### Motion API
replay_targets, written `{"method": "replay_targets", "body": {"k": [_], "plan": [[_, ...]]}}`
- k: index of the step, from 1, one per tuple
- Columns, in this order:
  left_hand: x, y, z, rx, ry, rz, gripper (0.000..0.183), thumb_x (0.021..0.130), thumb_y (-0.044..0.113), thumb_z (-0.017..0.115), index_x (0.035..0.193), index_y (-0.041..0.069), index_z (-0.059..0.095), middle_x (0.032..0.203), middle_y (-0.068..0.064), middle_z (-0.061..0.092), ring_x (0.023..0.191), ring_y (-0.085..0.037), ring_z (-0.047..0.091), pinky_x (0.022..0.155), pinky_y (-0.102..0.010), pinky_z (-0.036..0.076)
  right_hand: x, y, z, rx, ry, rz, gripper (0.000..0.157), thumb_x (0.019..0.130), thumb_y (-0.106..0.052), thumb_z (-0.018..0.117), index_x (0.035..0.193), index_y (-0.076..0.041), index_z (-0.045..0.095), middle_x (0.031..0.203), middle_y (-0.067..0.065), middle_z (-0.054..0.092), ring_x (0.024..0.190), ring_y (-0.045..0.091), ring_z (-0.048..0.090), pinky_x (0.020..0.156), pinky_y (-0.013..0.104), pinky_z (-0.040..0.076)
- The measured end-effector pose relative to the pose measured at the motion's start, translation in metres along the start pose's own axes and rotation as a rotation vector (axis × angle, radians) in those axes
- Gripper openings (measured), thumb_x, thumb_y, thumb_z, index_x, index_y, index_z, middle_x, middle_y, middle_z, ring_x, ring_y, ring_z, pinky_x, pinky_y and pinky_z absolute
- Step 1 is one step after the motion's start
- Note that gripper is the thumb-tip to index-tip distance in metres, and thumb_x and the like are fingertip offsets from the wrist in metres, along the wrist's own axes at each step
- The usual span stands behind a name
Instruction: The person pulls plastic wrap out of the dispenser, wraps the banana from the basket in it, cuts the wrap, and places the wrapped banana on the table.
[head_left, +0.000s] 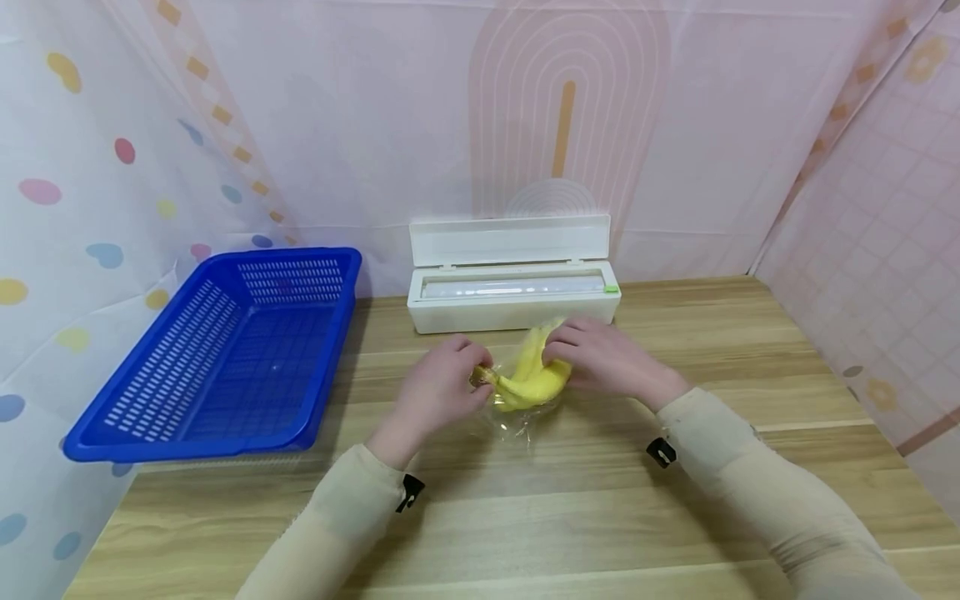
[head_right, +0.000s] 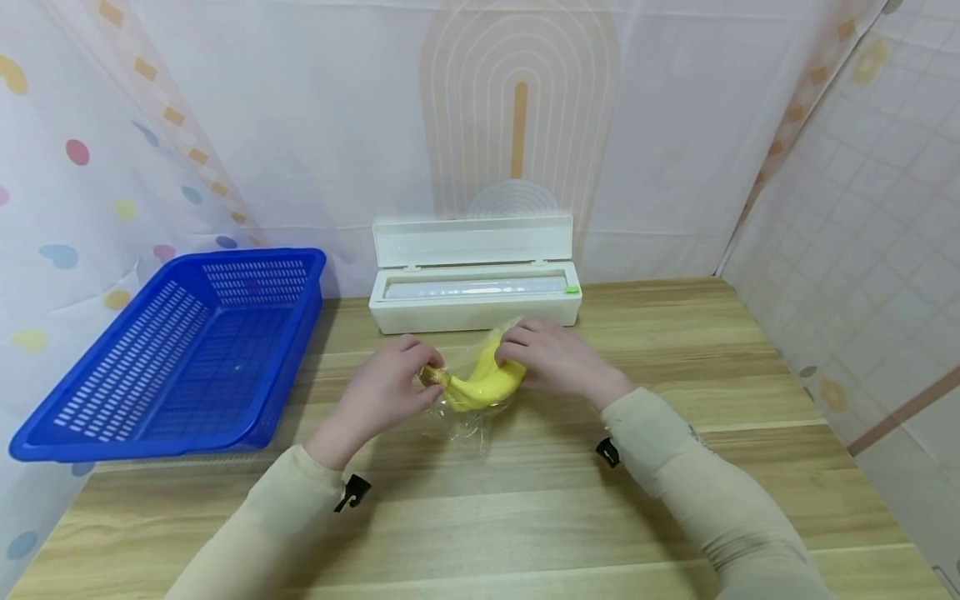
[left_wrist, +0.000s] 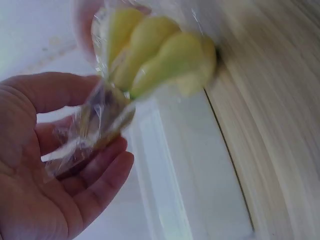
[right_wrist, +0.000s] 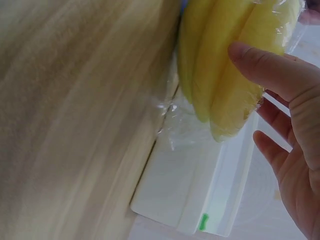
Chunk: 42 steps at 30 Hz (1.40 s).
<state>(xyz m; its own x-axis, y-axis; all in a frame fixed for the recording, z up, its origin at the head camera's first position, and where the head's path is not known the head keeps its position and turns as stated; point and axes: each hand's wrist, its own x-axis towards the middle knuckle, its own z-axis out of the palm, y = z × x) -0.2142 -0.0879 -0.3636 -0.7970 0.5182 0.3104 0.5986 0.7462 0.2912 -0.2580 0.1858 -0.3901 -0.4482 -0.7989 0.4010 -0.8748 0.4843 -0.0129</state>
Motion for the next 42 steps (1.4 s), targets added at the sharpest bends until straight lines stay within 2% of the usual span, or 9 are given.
{"method": "replay_targets", "body": {"k": [9, 13, 17, 25, 29, 34, 39, 42], "plan": [[-0.008, 0.018, 0.008, 0.164, 0.135, 0.117, 0.019, 0.075, 0.014, 0.079, 0.086, 0.008, 0.065, 0.077, -0.003, 0.052, 0.063, -0.016, 0.046, 0.046, -0.026, 0.04, 0.0, 0.0, 0.008, -0.034, -0.016, 0.036, 0.04, 0.073, -0.01, 0.087, 0.108, -0.015, 0.067, 0.115, 0.002, 0.065, 0.111, 0.024, 0.057, 0.097, 0.041, 0.046], [-0.01, 0.025, 0.014, 0.225, 0.194, 0.179, 0.021, 0.073, 0.015, 0.078, 0.079, 0.009, 0.058, 0.075, -0.005, 0.052, 0.06, -0.018, 0.046, 0.041, -0.028, 0.038, -0.002, 0.0, 0.01, -0.048, -0.03, 0.047, 0.04, 0.074, -0.009, 0.086, 0.11, -0.015, 0.067, 0.118, 0.003, 0.064, 0.114, 0.025, 0.056, 0.098, 0.042, 0.046], [-0.011, 0.032, 0.017, 0.233, 0.2, 0.212, 0.022, 0.074, 0.015, 0.078, 0.079, 0.01, 0.057, 0.075, -0.005, 0.053, 0.06, -0.02, 0.048, 0.042, -0.029, 0.039, -0.005, 0.0, 0.011, -0.059, -0.031, 0.046, 0.04, 0.075, -0.008, 0.085, 0.11, -0.014, 0.068, 0.119, 0.004, 0.064, 0.115, 0.026, 0.056, 0.097, 0.043, 0.047], [-0.008, 0.04, 0.02, 0.221, 0.115, 0.244, 0.024, 0.079, 0.024, 0.08, 0.082, 0.013, 0.058, 0.074, 0.0, 0.051, 0.06, -0.016, 0.046, 0.047, -0.028, 0.038, -0.012, 0.003, 0.012, -0.049, -0.023, 0.06, 0.041, 0.072, -0.006, 0.085, 0.109, -0.015, 0.068, 0.122, 0.007, 0.064, 0.118, 0.03, 0.055, 0.1, 0.047, 0.046], [-0.007, 0.044, 0.02, 0.187, 0.045, 0.243, 0.024, 0.08, 0.032, 0.08, 0.083, 0.016, 0.062, 0.073, 0.004, 0.049, 0.061, -0.014, 0.046, 0.048, -0.027, 0.038, -0.016, 0.004, 0.012, -0.045, -0.035, 0.074, 0.039, 0.073, -0.009, 0.085, 0.108, -0.014, 0.068, 0.124, 0.008, 0.063, 0.118, 0.031, 0.055, 0.101, 0.049, 0.044], [-0.006, 0.049, 0.015, 0.068, -0.074, 0.189, 0.026, 0.082, 0.035, 0.08, 0.094, 0.015, 0.069, 0.081, 0.005, 0.056, 0.069, -0.011, 0.051, 0.053, -0.026, 0.043, -0.018, 0.005, 0.009, 0.004, -0.049, 0.11, 0.03, 0.077, -0.015, 0.085, 0.104, -0.014, 0.07, 0.122, 0.008, 0.065, 0.116, 0.03, 0.056, 0.1, 0.049, 0.044], [-0.002, 0.046, 0.007, -0.137, -0.168, 0.152, 0.028, 0.085, 0.033, 0.078, 0.102, 0.012, 0.07, 0.095, 0.001, 0.068, 0.085, -0.015, 0.063, 0.072, -0.031, 0.053, -0.019, 0.009, 0.007, 0.074, 0.018, 0.142, 0.017, 0.081, -0.007, 0.078, 0.096, -0.009, 0.071, 0.11, 0.009, 0.067, 0.105, 0.027, 0.061, 0.094, 0.045, 0.049], [0.003, 0.04, 0.004, -0.217, -0.193, 0.148, 0.028, 0.09, 0.032, 0.073, 0.104, 0.008, 0.07, 0.097, -0.002, 0.07, 0.089, -0.018, 0.065, 0.079, -0.034, 0.054, -0.019, 0.009, 0.004, 0.103, 0.063, 0.199, 0.017, 0.082, -0.002, 0.075, 0.096, -0.008, 0.069, 0.104, 0.007, 0.066, 0.101, 0.027, 0.061, 0.091, 0.044, 0.05]]}}
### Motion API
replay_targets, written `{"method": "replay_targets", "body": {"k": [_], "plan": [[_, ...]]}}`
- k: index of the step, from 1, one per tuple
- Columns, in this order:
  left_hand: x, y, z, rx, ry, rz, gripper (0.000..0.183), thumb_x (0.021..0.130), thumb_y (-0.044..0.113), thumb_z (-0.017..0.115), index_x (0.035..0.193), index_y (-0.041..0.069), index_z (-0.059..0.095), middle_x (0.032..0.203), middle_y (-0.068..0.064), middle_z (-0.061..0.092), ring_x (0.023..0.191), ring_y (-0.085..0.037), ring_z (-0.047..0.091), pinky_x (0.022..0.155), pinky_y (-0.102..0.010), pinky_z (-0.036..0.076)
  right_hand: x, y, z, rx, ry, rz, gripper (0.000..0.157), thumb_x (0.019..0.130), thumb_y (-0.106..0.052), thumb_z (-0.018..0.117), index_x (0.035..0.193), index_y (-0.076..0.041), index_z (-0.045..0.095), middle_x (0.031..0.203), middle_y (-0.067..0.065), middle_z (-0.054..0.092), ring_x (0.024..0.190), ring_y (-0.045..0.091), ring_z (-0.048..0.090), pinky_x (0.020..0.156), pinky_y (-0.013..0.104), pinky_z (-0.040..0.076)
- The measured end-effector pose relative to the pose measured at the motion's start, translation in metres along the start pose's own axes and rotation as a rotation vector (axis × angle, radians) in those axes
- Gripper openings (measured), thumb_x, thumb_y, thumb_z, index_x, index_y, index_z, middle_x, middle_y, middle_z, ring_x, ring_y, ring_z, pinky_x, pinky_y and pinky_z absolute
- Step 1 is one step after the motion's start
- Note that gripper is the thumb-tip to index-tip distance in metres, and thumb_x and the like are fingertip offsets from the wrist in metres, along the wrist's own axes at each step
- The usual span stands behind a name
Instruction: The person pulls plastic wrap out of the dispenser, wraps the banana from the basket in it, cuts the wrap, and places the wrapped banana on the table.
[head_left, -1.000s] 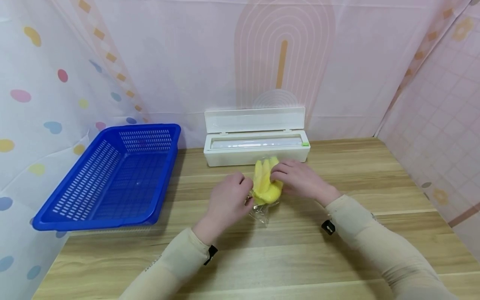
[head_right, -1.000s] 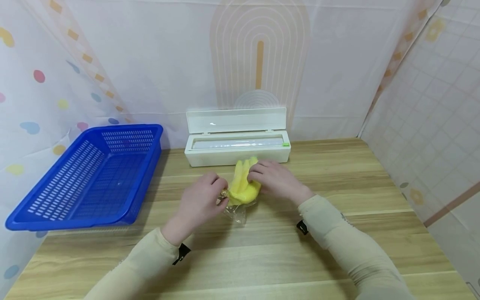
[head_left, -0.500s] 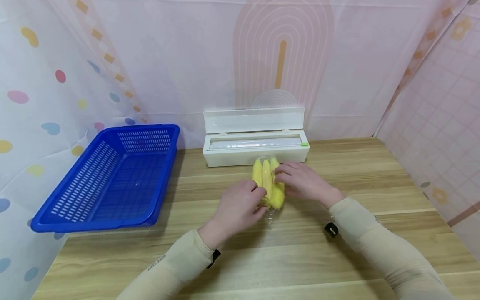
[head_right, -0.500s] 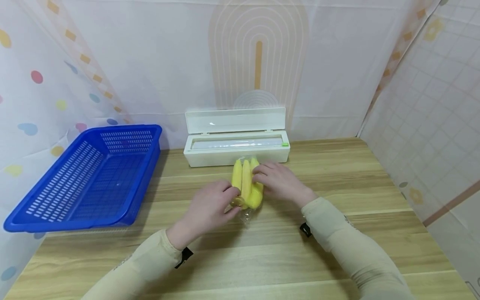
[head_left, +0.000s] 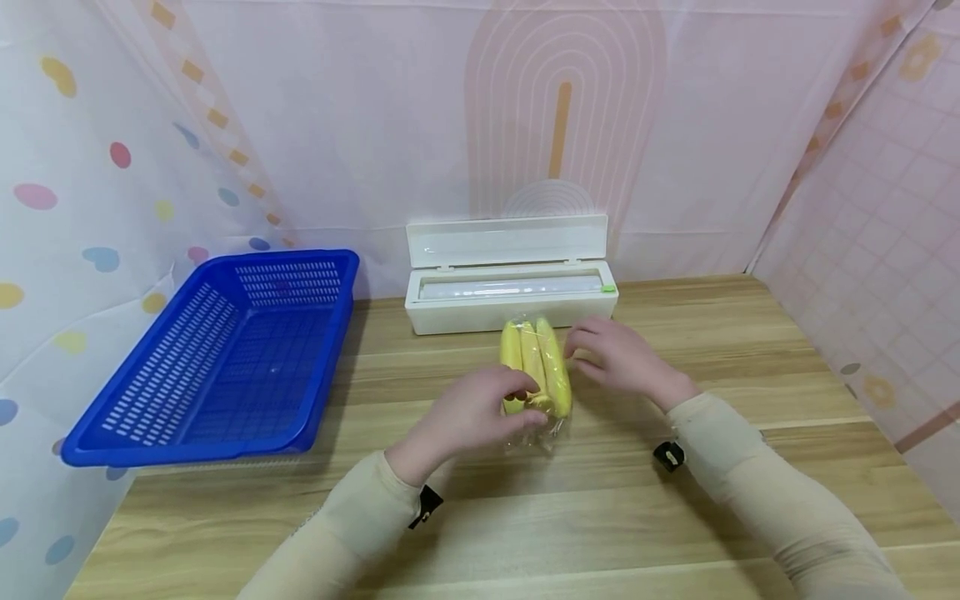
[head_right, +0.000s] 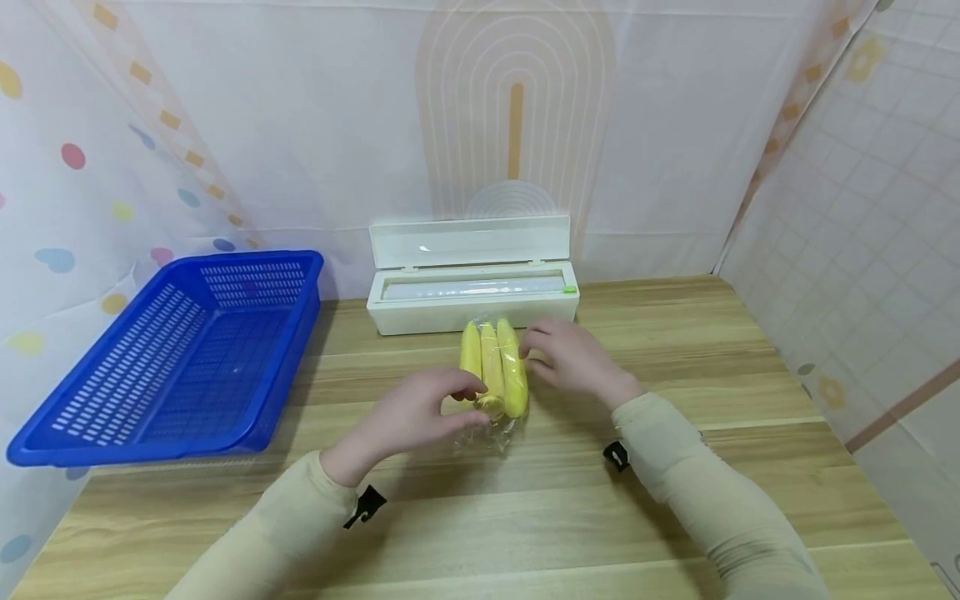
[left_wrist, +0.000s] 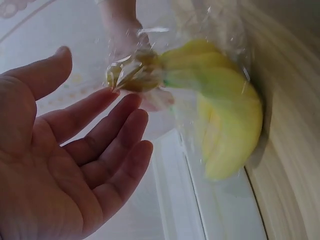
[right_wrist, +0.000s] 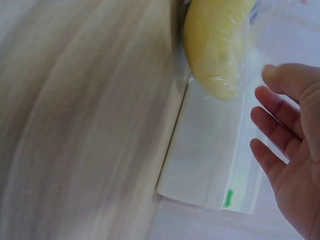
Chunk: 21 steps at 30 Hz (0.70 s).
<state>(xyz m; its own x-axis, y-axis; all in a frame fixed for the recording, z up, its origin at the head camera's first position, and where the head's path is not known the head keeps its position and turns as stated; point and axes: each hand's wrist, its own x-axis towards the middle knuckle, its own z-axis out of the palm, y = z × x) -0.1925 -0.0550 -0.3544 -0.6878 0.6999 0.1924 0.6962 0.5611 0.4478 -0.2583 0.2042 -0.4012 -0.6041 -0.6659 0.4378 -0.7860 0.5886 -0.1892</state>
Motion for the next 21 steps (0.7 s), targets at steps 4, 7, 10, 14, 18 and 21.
{"method": "replay_targets", "body": {"k": [4, 7, 10, 14, 18, 21], "plan": [[0.003, -0.005, -0.008, -0.023, 0.016, -0.018, 0.026, 0.097, 0.029, 0.065, 0.107, 0.006, 0.071, 0.097, -0.003, 0.07, 0.089, -0.019, 0.065, 0.08, -0.035, 0.053, 0.004, -0.002, -0.003, 0.042, 0.056, 0.002, 0.028, 0.082, 0.0, 0.075, 0.108, -0.007, 0.068, 0.111, 0.008, 0.066, 0.107, 0.028, 0.059, 0.095, 0.045, 0.048], [0.007, -0.011, -0.012, -0.031, 0.055, -0.057, 0.024, 0.098, 0.027, 0.062, 0.107, 0.007, 0.071, 0.097, -0.001, 0.07, 0.09, -0.017, 0.065, 0.081, -0.035, 0.053, 0.007, -0.004, -0.002, 0.074, 0.084, -0.081, 0.034, 0.084, 0.0, 0.073, 0.117, -0.005, 0.067, 0.119, 0.011, 0.065, 0.114, 0.03, 0.058, 0.1, 0.047, 0.045], [0.011, -0.02, -0.013, -0.048, 0.101, -0.114, 0.022, 0.098, 0.027, 0.063, 0.106, 0.008, 0.072, 0.096, 0.0, 0.07, 0.089, -0.015, 0.065, 0.08, -0.035, 0.053, 0.009, -0.004, 0.0, 0.091, 0.081, -0.164, 0.033, 0.086, -0.001, 0.07, 0.119, -0.004, 0.067, 0.122, 0.013, 0.065, 0.116, 0.031, 0.058, 0.102, 0.048, 0.044], [0.015, -0.035, -0.012, -0.068, 0.136, -0.174, 0.02, 0.097, 0.026, 0.063, 0.103, 0.009, 0.073, 0.093, 0.002, 0.069, 0.086, -0.015, 0.063, 0.078, -0.035, 0.052, 0.008, -0.004, 0.005, 0.069, 0.03, -0.195, 0.024, 0.089, -0.004, 0.066, 0.113, -0.007, 0.071, 0.115, 0.009, 0.068, 0.111, 0.028, 0.06, 0.098, 0.046, 0.047], [0.016, -0.045, -0.009, -0.073, 0.123, -0.203, 0.019, 0.096, 0.025, 0.064, 0.102, 0.01, 0.073, 0.092, 0.001, 0.069, 0.085, -0.015, 0.062, 0.078, -0.035, 0.052, 0.004, -0.005, 0.009, 0.05, -0.047, -0.152, 0.02, 0.09, -0.006, 0.065, 0.108, -0.01, 0.073, 0.11, 0.005, 0.069, 0.108, 0.024, 0.061, 0.097, 0.043, 0.048], [0.018, -0.05, -0.008, -0.073, 0.106, -0.218, 0.018, 0.096, 0.025, 0.065, 0.102, 0.01, 0.073, 0.093, 0.001, 0.069, 0.086, -0.016, 0.062, 0.078, -0.035, 0.052, 0.002, -0.007, 0.009, 0.057, -0.093, -0.124, 0.019, 0.091, -0.008, 0.065, 0.108, -0.011, 0.073, 0.112, 0.005, 0.068, 0.11, 0.024, 0.06, 0.1, 0.043, 0.046]]}}
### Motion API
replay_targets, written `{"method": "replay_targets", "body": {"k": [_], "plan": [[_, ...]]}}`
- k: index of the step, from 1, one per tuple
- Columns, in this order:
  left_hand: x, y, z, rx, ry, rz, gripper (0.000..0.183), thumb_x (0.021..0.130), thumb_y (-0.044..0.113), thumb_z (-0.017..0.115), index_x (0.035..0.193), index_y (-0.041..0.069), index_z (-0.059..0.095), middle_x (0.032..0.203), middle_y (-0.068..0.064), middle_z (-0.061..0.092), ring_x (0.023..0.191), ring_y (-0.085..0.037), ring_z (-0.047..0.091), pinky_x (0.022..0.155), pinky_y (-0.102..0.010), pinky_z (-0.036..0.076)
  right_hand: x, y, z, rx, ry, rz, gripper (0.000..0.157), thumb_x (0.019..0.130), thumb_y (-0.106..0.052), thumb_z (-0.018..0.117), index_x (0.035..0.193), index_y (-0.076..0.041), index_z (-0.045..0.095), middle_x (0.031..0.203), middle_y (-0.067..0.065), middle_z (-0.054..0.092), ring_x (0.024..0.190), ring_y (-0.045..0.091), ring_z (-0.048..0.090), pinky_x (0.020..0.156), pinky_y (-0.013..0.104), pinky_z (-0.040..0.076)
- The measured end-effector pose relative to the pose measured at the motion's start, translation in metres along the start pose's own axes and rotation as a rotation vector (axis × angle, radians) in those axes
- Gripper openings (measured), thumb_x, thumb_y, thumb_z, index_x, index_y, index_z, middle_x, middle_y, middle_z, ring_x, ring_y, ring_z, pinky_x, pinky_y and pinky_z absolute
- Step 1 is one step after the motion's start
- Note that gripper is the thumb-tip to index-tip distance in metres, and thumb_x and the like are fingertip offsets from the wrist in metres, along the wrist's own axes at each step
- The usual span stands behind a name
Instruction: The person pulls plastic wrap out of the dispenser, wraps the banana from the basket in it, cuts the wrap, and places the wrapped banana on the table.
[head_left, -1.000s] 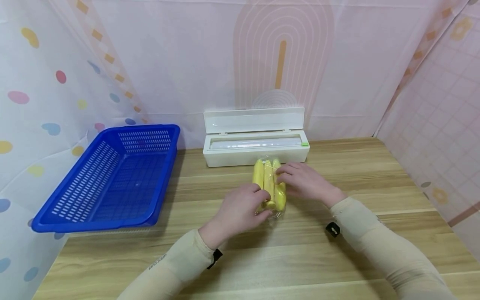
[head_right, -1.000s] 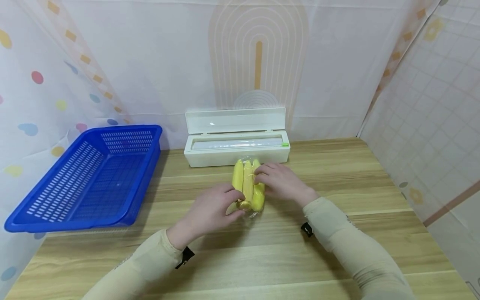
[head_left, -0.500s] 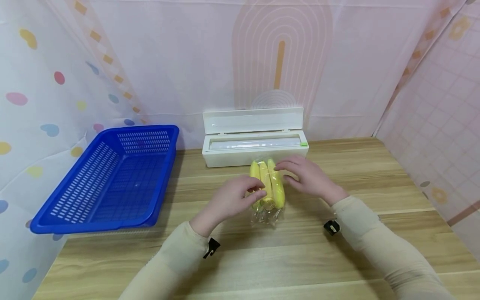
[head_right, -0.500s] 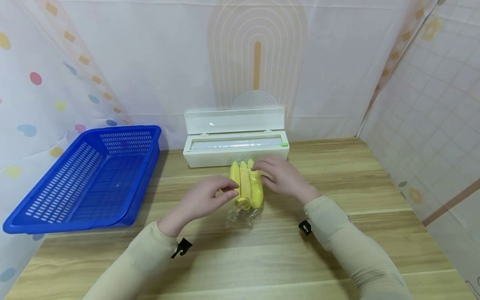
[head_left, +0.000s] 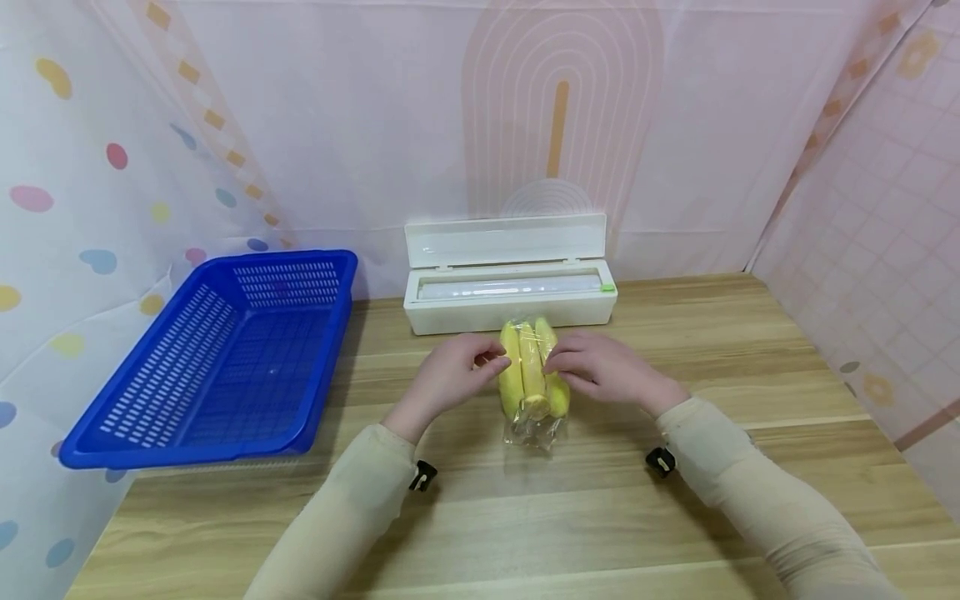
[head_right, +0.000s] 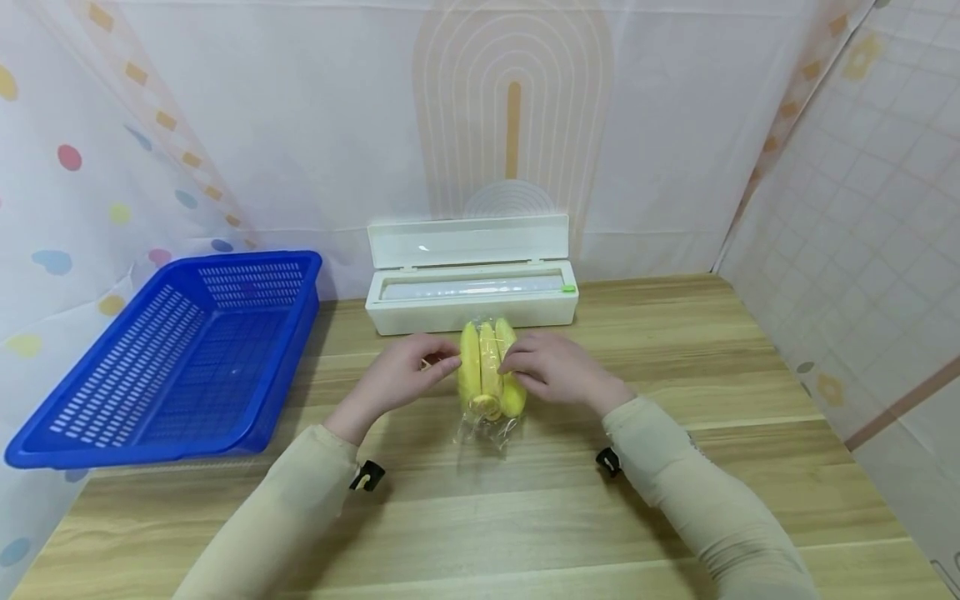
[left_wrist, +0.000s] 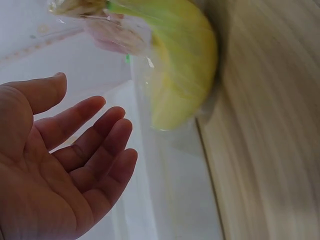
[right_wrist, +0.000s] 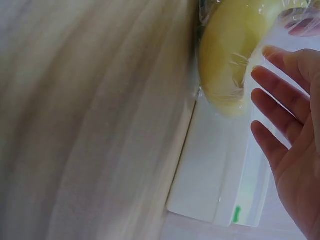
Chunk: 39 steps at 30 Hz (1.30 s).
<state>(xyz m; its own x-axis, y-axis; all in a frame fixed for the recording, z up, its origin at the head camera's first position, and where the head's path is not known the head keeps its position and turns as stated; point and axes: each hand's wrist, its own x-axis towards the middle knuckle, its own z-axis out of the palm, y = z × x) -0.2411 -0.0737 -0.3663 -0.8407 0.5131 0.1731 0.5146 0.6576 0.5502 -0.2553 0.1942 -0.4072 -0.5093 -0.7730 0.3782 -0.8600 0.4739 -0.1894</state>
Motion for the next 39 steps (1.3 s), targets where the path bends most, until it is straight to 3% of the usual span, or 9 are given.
{"method": "replay_targets", "body": {"k": [13, 22, 25, 31, 36, 39], "plan": [[0.017, -0.025, 0.014, 0.026, -0.045, -0.129, 0.022, 0.096, 0.032, 0.064, 0.104, 0.013, 0.073, 0.098, 0.0, 0.07, 0.092, -0.018, 0.064, 0.087, -0.039, 0.051, -0.004, 0.001, 0.003, 0.016, -0.055, 0.043, 0.015, 0.095, -0.014, 0.065, 0.106, -0.012, 0.075, 0.112, 0.003, 0.067, 0.108, 0.02, 0.059, 0.098, 0.038, 0.048], [0.029, -0.041, 0.017, -0.056, -0.063, -0.232, 0.03, 0.098, 0.029, 0.061, 0.114, 0.005, 0.069, 0.109, -0.008, 0.068, 0.102, -0.025, 0.062, 0.092, -0.043, 0.05, -0.005, 0.011, 0.005, 0.205, 0.007, 0.156, 0.012, 0.093, -0.009, 0.066, 0.102, -0.005, 0.073, 0.108, 0.007, 0.066, 0.105, 0.026, 0.059, 0.097, 0.046, 0.047], [0.031, -0.045, 0.016, -0.061, -0.06, -0.247, 0.03, 0.098, 0.028, 0.062, 0.114, 0.003, 0.069, 0.11, -0.009, 0.068, 0.103, -0.026, 0.062, 0.092, -0.043, 0.05, -0.003, 0.015, 0.001, 0.234, 0.035, 0.253, 0.012, 0.094, -0.011, 0.065, 0.103, -0.005, 0.072, 0.105, 0.007, 0.066, 0.103, 0.027, 0.06, 0.095, 0.049, 0.047], [0.039, -0.053, 0.014, -0.115, -0.047, -0.3, 0.029, 0.098, 0.03, 0.062, 0.108, 0.004, 0.07, 0.105, -0.009, 0.069, 0.096, -0.024, 0.061, 0.088, -0.042, 0.051, 0.002, 0.023, -0.003, 0.337, 0.085, 0.53, 0.021, 0.097, -0.012, 0.062, 0.112, 0.003, 0.066, 0.107, 0.014, 0.067, 0.103, 0.032, 0.062, 0.094, 0.048, 0.05], [0.047, -0.058, 0.016, -0.312, -0.042, -0.414, 0.039, 0.096, 0.034, 0.064, 0.121, 0.004, 0.067, 0.114, -0.012, 0.067, 0.1, -0.026, 0.063, 0.089, -0.041, 0.052, 0.009, 0.025, 0.0, 0.459, 0.091, 0.735, 0.038, 0.097, -0.019, 0.063, 0.125, 0.006, 0.058, 0.116, 0.021, 0.064, 0.107, 0.034, 0.061, 0.094, 0.044, 0.051], [0.05, -0.058, 0.017, -0.468, -0.044, -0.506, 0.048, 0.094, 0.034, 0.068, 0.129, 0.002, 0.061, 0.121, -0.014, 0.065, 0.104, -0.03, 0.065, 0.088, -0.041, 0.054, 0.014, 0.026, 0.004, 0.605, 0.093, 0.847, 0.049, 0.097, -0.023, 0.064, 0.134, 0.007, 0.051, 0.124, 0.024, 0.061, 0.109, 0.035, 0.061, 0.09, 0.041, 0.054]]}}
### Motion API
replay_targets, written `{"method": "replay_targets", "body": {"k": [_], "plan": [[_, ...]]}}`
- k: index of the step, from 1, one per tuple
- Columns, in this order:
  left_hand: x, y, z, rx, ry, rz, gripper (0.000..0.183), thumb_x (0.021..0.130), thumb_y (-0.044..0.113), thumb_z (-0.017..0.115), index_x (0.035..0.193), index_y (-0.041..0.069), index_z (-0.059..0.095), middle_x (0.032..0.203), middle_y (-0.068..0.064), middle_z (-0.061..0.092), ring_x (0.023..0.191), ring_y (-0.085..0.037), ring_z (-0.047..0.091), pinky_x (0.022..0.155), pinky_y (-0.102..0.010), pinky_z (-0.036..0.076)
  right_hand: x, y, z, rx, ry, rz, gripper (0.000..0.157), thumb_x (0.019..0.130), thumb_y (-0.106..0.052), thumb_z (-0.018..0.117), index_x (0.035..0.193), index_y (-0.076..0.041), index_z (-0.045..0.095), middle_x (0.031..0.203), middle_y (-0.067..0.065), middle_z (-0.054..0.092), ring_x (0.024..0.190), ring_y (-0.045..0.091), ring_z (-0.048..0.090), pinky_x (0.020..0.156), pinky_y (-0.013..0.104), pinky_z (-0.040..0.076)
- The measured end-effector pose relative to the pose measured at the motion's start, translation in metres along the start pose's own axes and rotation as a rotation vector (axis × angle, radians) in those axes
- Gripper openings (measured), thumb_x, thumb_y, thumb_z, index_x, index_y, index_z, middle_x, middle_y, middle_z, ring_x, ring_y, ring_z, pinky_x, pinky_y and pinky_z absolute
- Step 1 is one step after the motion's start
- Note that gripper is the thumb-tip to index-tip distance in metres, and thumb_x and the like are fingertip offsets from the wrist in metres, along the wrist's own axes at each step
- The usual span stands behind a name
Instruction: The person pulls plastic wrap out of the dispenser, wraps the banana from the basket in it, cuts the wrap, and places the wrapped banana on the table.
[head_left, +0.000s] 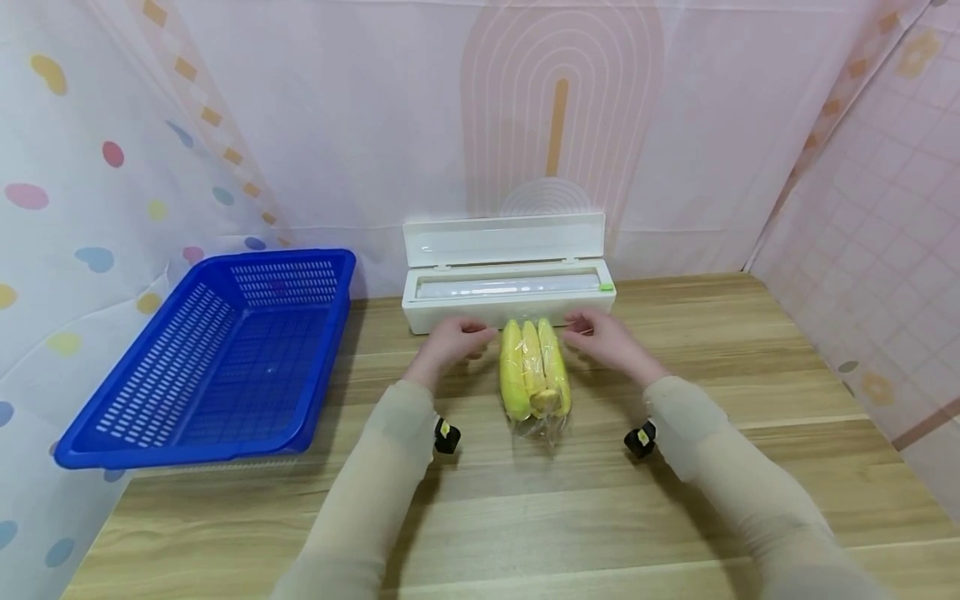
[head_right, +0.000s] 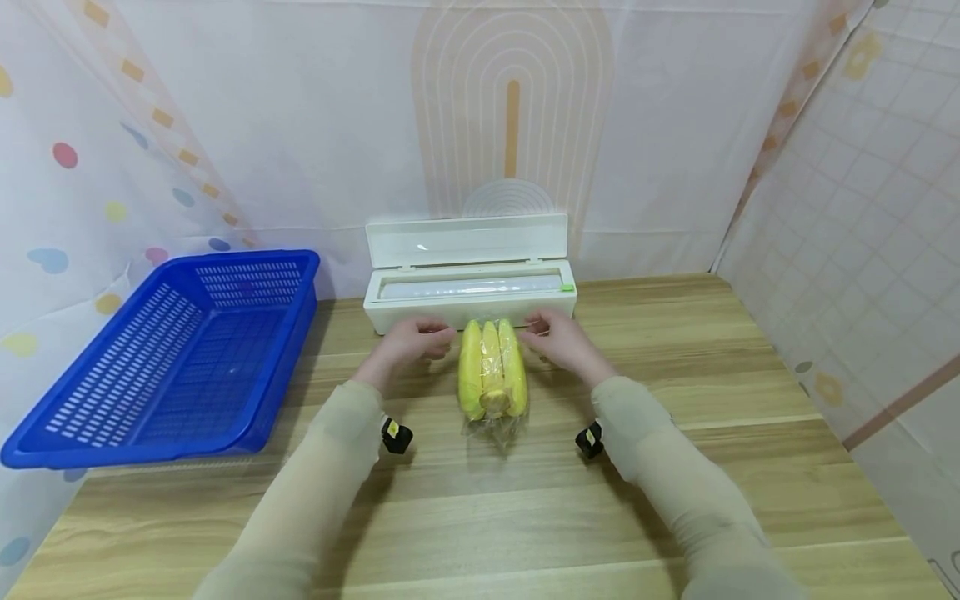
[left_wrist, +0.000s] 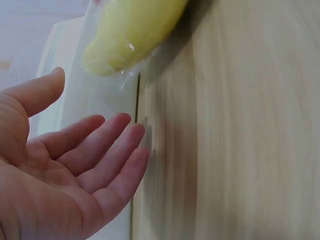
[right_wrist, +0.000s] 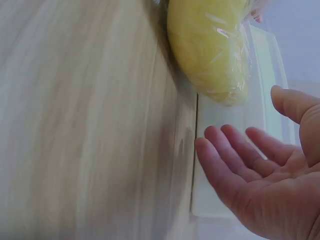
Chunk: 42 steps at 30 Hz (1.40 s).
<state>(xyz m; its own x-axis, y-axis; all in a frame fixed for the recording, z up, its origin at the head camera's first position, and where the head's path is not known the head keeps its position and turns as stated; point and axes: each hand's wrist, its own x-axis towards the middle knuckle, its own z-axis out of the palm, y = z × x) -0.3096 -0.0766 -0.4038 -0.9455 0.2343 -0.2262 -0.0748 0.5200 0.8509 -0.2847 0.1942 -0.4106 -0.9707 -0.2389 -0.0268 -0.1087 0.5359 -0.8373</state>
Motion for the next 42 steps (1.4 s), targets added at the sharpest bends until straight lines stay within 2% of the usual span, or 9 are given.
{"method": "replay_targets", "body": {"k": [4, 8, 13, 20, 26, 31, 33, 38, 42], "plan": [[0.0, 0.002, 0.003, -0.131, -0.009, -0.092, 0.055, 0.091, 0.033, 0.073, 0.133, 0.0, 0.057, 0.122, -0.017, 0.065, 0.107, -0.031, 0.065, 0.089, -0.04, 0.054, 0.007, 0.002, 0.006, 0.19, -0.036, 0.125, 0.056, 0.099, -0.023, 0.063, 0.14, 0.009, 0.043, 0.131, 0.029, 0.054, 0.109, 0.037, 0.063, 0.087, 0.039, 0.056], [0.003, 0.003, 0.009, -0.204, -0.01, -0.132, 0.057, 0.088, 0.031, 0.076, 0.132, 0.0, 0.057, 0.121, -0.018, 0.066, 0.106, -0.03, 0.066, 0.088, -0.039, 0.055, 0.012, 0.001, 0.01, 0.289, -0.047, 0.201, 0.055, 0.099, -0.022, 0.061, 0.139, 0.012, 0.043, 0.13, 0.029, 0.055, 0.102, 0.031, 0.065, 0.088, 0.04, 0.056], [0.004, 0.006, 0.018, -0.256, -0.002, -0.138, 0.053, 0.085, 0.026, 0.079, 0.127, -0.001, 0.061, 0.117, -0.017, 0.067, 0.101, -0.029, 0.068, 0.086, -0.038, 0.056, 0.013, -0.005, 0.017, 0.334, -0.044, 0.255, 0.053, 0.099, -0.021, 0.061, 0.137, 0.012, 0.044, 0.124, 0.027, 0.058, 0.089, 0.021, 0.065, 0.082, 0.037, 0.058], [0.001, 0.008, 0.026, -0.272, 0.034, -0.104, 0.045, 0.084, 0.018, 0.08, 0.122, -0.002, 0.064, 0.115, -0.016, 0.066, 0.091, -0.026, 0.068, 0.081, -0.037, 0.058, 0.014, -0.01, 0.024, 0.37, -0.034, 0.249, 0.049, 0.097, -0.015, 0.064, 0.134, 0.012, 0.047, 0.125, 0.027, 0.057, 0.087, 0.021, 0.066, 0.08, 0.036, 0.058], [-0.008, 0.011, 0.029, -0.237, 0.102, -0.008, 0.046, 0.084, 0.014, 0.08, 0.124, -0.002, 0.064, 0.113, -0.016, 0.067, 0.094, -0.026, 0.067, 0.076, -0.033, 0.059, 0.006, -0.016, 0.024, 0.289, 0.009, 0.169, 0.042, 0.095, -0.016, 0.067, 0.128, 0.008, 0.054, 0.119, 0.021, 0.059, 0.097, 0.024, 0.062, 0.083, 0.036, 0.058], [-0.024, 0.017, 0.028, -0.121, 0.213, 0.13, 0.045, 0.082, 0.018, 0.082, 0.121, 0.002, 0.066, 0.111, -0.011, 0.07, 0.101, -0.024, 0.065, 0.087, -0.034, 0.055, -0.005, -0.023, 0.021, 0.145, 0.079, 0.021, 0.039, 0.093, -0.018, 0.07, 0.124, 0.004, 0.059, 0.117, 0.018, 0.063, 0.107, 0.03, 0.059, 0.093, 0.039, 0.052], [-0.031, 0.018, 0.029, -0.096, 0.252, 0.185, 0.044, 0.082, 0.018, 0.082, 0.119, 0.002, 0.067, 0.109, -0.01, 0.07, 0.101, -0.024, 0.065, 0.09, -0.035, 0.054, -0.009, -0.025, 0.022, 0.121, 0.108, -0.035, 0.038, 0.092, -0.017, 0.071, 0.122, 0.003, 0.06, 0.115, 0.018, 0.064, 0.107, 0.031, 0.06, 0.095, 0.04, 0.05], [-0.048, 0.02, 0.032, -0.087, 0.311, 0.294, 0.04, 0.081, 0.014, 0.083, 0.117, 0.003, 0.067, 0.107, -0.009, 0.07, 0.099, -0.024, 0.066, 0.086, -0.032, 0.056, -0.019, -0.027, 0.025, 0.146, 0.166, -0.132, 0.035, 0.092, -0.014, 0.072, 0.121, 0.002, 0.062, 0.114, 0.017, 0.066, 0.105, 0.031, 0.062, 0.094, 0.042, 0.051], [-0.059, 0.02, 0.034, -0.094, 0.345, 0.414, 0.037, 0.08, 0.009, 0.082, 0.114, 0.001, 0.067, 0.106, -0.013, 0.07, 0.098, -0.026, 0.067, 0.082, -0.032, 0.057, -0.026, -0.027, 0.026, 0.162, 0.198, -0.213, 0.037, 0.089, -0.008, 0.073, 0.121, 0.004, 0.061, 0.115, 0.019, 0.065, 0.107, 0.034, 0.063, 0.093, 0.042, 0.053]]}}
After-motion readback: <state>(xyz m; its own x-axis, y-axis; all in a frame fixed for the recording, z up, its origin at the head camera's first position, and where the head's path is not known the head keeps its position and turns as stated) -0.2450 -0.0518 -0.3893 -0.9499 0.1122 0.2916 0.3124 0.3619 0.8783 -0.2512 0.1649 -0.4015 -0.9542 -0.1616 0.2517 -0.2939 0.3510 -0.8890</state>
